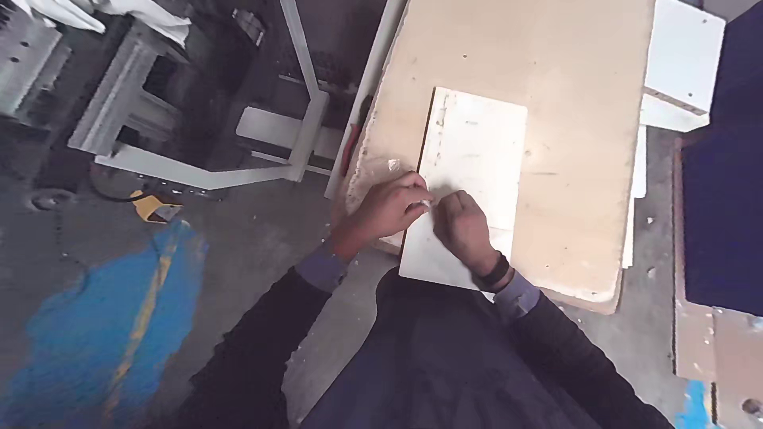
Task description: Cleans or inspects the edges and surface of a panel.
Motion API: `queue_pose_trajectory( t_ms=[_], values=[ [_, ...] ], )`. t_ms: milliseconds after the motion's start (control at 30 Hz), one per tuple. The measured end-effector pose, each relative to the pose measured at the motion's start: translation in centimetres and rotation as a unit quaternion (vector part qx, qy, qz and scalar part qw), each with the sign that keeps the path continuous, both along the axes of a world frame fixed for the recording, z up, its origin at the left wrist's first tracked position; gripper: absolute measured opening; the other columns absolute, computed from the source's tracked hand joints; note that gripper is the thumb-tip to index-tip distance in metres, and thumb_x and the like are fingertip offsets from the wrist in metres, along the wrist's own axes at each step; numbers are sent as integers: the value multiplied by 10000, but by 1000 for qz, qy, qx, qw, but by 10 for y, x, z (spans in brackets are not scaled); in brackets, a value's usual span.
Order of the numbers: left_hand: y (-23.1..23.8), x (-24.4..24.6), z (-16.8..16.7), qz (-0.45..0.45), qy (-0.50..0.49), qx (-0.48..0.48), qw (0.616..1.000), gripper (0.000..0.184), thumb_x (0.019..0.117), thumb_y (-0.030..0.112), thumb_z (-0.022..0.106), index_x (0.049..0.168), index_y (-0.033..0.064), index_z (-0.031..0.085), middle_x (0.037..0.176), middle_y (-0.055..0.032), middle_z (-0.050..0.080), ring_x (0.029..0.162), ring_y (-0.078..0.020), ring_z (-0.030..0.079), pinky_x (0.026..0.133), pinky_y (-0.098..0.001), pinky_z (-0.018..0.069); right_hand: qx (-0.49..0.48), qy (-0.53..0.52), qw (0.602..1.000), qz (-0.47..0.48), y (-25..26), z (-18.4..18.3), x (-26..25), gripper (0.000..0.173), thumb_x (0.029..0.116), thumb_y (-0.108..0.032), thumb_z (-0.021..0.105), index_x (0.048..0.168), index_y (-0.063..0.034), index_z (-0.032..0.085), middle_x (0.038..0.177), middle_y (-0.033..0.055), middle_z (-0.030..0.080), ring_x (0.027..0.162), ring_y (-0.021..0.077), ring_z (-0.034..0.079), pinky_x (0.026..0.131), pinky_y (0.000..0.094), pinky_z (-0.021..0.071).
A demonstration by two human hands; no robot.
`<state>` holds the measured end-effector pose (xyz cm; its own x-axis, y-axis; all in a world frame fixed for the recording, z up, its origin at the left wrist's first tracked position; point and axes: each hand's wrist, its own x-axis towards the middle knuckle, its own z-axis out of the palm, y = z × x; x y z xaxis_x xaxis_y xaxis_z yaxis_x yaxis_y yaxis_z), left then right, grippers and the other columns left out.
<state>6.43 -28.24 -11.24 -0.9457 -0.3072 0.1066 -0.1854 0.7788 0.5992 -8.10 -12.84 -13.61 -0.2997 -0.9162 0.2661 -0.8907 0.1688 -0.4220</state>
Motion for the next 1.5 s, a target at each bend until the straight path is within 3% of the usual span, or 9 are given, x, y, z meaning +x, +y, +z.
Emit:
queue_pose_trajectory(
  t_ms=[200, 400, 667, 900, 1000, 1133, 1233, 1300, 1500],
  values=[
    [5, -9, 8, -61, 19, -70, 995, 133, 995, 146, 635, 981, 107, 762, 1050, -70, 699, 854, -241, 696, 710, -441, 580, -28, -94, 995, -18, 3, 2, -8, 146, 950, -160, 629, 982, -20, 659, 933, 121, 624, 849, 259, 654, 697, 412, 570],
    [5, -21, -8, -64, -46, -122, 989, 152, 1053, 161, 527, 1070, 60, 638, 1036, -145, 623, 777, -319, 675, 613, -480, 569, -62, -204, 977, -21, 6, 2, -17, 191, 1031, -198, 566, 1011, -34, 664, 945, 93, 614, 832, 186, 635, 713, 362, 570],
    [3, -27, -9, 31, -38, 6, 999, 153, 1048, 120, 515, 1114, 20, 610, 1001, -171, 664, 858, -336, 696, 708, -533, 578, -64, -390, 917, -54, 10, 10, -25, 178, 1059, -166, 535, 1097, -39, 653, 995, 83, 640, 793, 149, 645, 670, 339, 582],
    [-17, -29, 21, 114, 68, 150, 980, 239, 1074, 161, 431, 1192, -3, 558, 903, -123, 634, 729, -200, 634, 679, -403, 565, 1, -437, 899, -7, 14, 28, -38, 203, 1010, -79, 574, 1190, -40, 657, 1095, 95, 663, 861, 157, 672, 758, 349, 608],
    [-16, -20, 34, 120, 66, 164, 977, 289, 1029, 68, 398, 1269, 47, 558, 1156, -102, 675, 784, -163, 678, 678, -362, 593, -6, -332, 943, 19, 34, 49, -59, 248, 988, -117, 578, 1204, -35, 668, 1152, 90, 673, 970, 155, 680, 833, 360, 604],
    [7, -10, 37, 111, 73, 199, 971, 289, 968, 23, 367, 949, 41, 654, 782, -64, 623, 642, -157, 565, 584, -348, 487, 59, -162, 982, 81, 79, 48, -87, 415, 932, -395, 692, 1228, -104, 708, 1280, 71, 651, 1256, 224, 567, 1073, 455, 477],
    [26, -18, 26, 76, 36, 209, 974, 309, 991, 68, 385, 865, 82, 666, 674, -43, 571, 591, -173, 543, 538, -381, 455, 78, -73, 985, 133, 96, 25, -85, 302, 1006, -386, 628, 1140, -142, 745, 1190, 49, 680, 1205, 231, 591, 1029, 463, 481],
    [46, -26, 37, 48, -19, 214, 975, 299, 1019, 45, 398, 872, 43, 658, 709, -97, 594, 626, -231, 583, 564, -435, 488, 51, -17, 987, 149, 96, 16, -83, 196, 1018, -244, 596, 1035, -133, 755, 1069, 55, 704, 1099, 232, 634, 960, 432, 509],
    [70, -65, 2, 17, -30, 29, 999, 290, 957, 246, 483, 723, 124, 605, 577, -10, 528, 545, -198, 570, 494, -436, 433, 45, 53, 983, 167, 88, 12, -85, 175, 1002, -149, 557, 985, -67, 710, 937, 98, 686, 939, 270, 664, 850, 412, 544]
  ],
)
